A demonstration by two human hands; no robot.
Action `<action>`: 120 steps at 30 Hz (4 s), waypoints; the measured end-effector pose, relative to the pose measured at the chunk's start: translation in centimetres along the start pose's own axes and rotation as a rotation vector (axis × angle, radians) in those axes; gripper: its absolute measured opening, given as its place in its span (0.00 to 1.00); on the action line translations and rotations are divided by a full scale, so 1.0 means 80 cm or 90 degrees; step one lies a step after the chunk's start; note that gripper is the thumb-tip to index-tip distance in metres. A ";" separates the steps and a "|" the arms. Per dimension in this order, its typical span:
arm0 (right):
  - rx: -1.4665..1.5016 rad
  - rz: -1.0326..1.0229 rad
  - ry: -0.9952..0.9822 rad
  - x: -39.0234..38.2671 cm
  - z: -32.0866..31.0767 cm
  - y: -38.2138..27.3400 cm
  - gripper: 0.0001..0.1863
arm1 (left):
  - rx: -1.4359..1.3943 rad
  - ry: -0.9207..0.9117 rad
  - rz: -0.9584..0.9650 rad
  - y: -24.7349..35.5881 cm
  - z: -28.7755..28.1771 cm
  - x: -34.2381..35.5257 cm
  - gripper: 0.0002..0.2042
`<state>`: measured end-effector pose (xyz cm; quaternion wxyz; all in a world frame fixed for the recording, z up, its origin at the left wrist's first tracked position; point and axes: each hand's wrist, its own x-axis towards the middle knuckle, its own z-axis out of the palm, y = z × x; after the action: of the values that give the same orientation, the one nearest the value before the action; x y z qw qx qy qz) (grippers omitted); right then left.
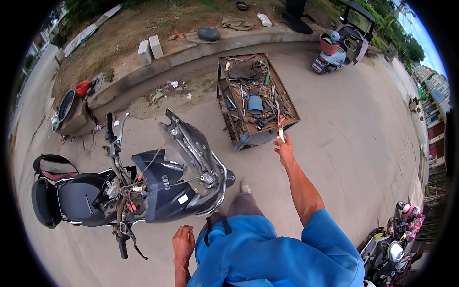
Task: The person works on the exposed wiring and handlebar components of a motorcycle using a screwdriver and their hands. They move between a parts cart and the motorcycle, pulling on wires, using a screwdriver to pry or loosen components, and handling a small electrical connector.
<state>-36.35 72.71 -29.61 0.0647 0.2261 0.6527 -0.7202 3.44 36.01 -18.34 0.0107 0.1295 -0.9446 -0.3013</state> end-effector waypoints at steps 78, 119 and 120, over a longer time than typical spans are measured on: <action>0.074 0.551 0.040 0.409 -0.024 0.029 0.24 | -0.180 -0.036 -0.475 0.181 0.311 0.148 0.12; -0.327 -0.643 -0.340 0.424 0.524 -0.336 0.24 | -0.461 0.268 -0.972 0.235 0.405 0.246 0.13; -0.310 -0.680 -0.452 0.393 0.577 -0.358 0.23 | -0.431 0.241 -1.015 0.238 0.405 0.264 0.14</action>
<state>-86.60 38.28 -14.27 -0.0399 -0.3976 0.7573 -0.5165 -24.65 64.00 -35.17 -0.0089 0.7867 -0.4158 -0.4562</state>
